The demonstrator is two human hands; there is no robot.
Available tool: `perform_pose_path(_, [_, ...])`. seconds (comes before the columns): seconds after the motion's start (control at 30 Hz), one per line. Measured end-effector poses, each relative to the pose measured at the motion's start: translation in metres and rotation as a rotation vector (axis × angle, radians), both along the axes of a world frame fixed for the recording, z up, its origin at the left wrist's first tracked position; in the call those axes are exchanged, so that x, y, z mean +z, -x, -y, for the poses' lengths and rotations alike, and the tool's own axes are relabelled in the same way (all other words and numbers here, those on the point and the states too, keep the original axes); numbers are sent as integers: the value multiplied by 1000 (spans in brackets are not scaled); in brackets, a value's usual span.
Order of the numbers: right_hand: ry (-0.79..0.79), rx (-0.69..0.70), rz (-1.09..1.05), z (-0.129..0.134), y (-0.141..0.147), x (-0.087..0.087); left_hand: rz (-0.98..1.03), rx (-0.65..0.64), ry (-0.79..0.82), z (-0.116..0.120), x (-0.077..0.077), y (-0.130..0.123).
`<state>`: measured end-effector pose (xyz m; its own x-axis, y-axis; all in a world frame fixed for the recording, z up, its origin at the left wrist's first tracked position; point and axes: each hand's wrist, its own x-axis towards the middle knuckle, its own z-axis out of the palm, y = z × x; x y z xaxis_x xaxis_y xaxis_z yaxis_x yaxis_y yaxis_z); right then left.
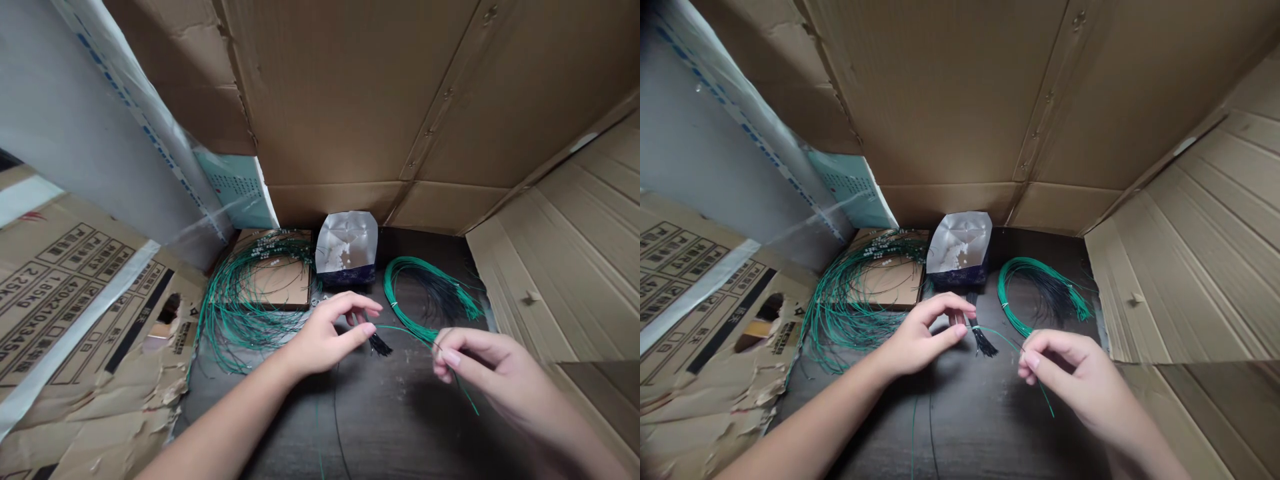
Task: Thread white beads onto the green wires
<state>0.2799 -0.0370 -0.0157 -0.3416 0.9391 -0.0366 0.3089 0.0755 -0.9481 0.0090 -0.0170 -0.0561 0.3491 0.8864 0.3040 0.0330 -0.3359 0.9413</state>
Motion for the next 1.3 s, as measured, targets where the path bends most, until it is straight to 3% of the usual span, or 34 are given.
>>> perform_pose_path(0.13, [52, 42, -175, 2, 1, 0, 132, -163, 172, -2, -2, -1])
perform_pose_path(0.27, [144, -45, -333, 0, 7, -3, 363, -317, 351, 0, -1, -2])
perform_pose_path(0.37, [189, -89, -372, -1, 11, -6, 438, -311, 388, 3, 1, -4])
perform_pose_path(0.57, [236, -107, -400, 0, 16, -11, 378, -270, 423, 4, 2, -7])
perform_pose_path(0.83, [338, -162, -434, 1, 21, -23, 726, -311, 398, 7, 5, -10])
perform_pose_path(1.0, [312, -282, -332, 5, 5, -32, 807, -233, 543, -1, 2, -2])
perform_pose_path(1.13, [241, -375, -97, 19, -31, -41, 825, -175, 687, -11, 0, 7])
perform_pose_path(1.3, [292, -233, 260, 52, -88, -57, 794, -216, 853, -20, -6, 15])
